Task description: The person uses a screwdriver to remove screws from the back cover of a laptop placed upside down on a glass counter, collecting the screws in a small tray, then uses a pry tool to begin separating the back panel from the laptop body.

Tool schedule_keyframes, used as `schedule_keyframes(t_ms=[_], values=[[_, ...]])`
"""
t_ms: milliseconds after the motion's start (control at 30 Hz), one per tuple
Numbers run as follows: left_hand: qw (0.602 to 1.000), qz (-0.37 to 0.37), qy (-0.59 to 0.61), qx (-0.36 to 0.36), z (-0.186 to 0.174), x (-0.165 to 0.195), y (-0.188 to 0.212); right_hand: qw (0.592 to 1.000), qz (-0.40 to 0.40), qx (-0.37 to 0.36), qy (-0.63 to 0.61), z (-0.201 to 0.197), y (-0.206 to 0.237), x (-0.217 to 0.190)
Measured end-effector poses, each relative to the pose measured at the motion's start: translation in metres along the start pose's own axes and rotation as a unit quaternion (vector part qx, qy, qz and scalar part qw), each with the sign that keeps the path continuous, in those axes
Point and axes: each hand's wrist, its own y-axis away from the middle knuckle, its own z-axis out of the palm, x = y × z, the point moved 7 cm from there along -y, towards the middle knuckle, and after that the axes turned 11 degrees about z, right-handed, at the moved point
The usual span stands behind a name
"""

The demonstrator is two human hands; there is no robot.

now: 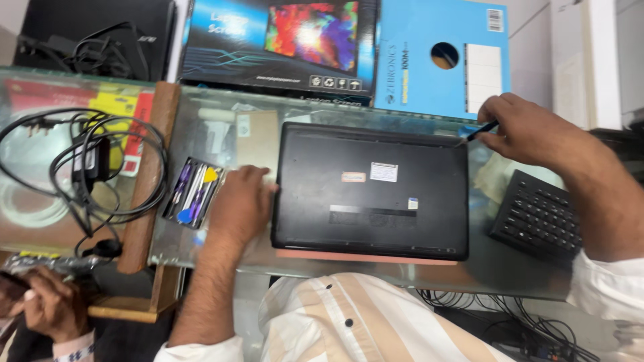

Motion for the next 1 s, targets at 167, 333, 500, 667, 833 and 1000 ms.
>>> schedule_keyframes(t_ms=[167, 333, 500, 667, 833, 1000], values=[[0.992, 0.067, -0.063, -0.082, 0.052, 0.065, -0.017, 0.997, 0.049, -0.024, -0.052, 0.001, 0.0, 0.008], [0.988, 0.055, -0.074, -0.126, 0.065, 0.081, -0.029, 0.996, 0.072, -0.007, -0.043, -0.004, 0.004, 0.014], [0.985, 0.037, -0.08, -0.15, 0.067, 0.082, -0.035, 0.998, 0.006, 0.004, -0.067, -0.012, 0.007, 0.006], [0.982, 0.038, -0.092, -0.162, 0.07, 0.085, -0.038, 0.996, 0.061, -0.034, -0.048, -0.007, 0.003, 0.014], [0.978, 0.034, -0.106, -0.174, 0.07, 0.086, -0.039, 0.989, 0.141, -0.054, -0.01, -0.005, 0.002, 0.025], [0.973, 0.014, -0.106, -0.203, 0.073, 0.084, -0.037, 0.998, 0.038, -0.021, -0.052, -0.014, 0.003, 0.007]])
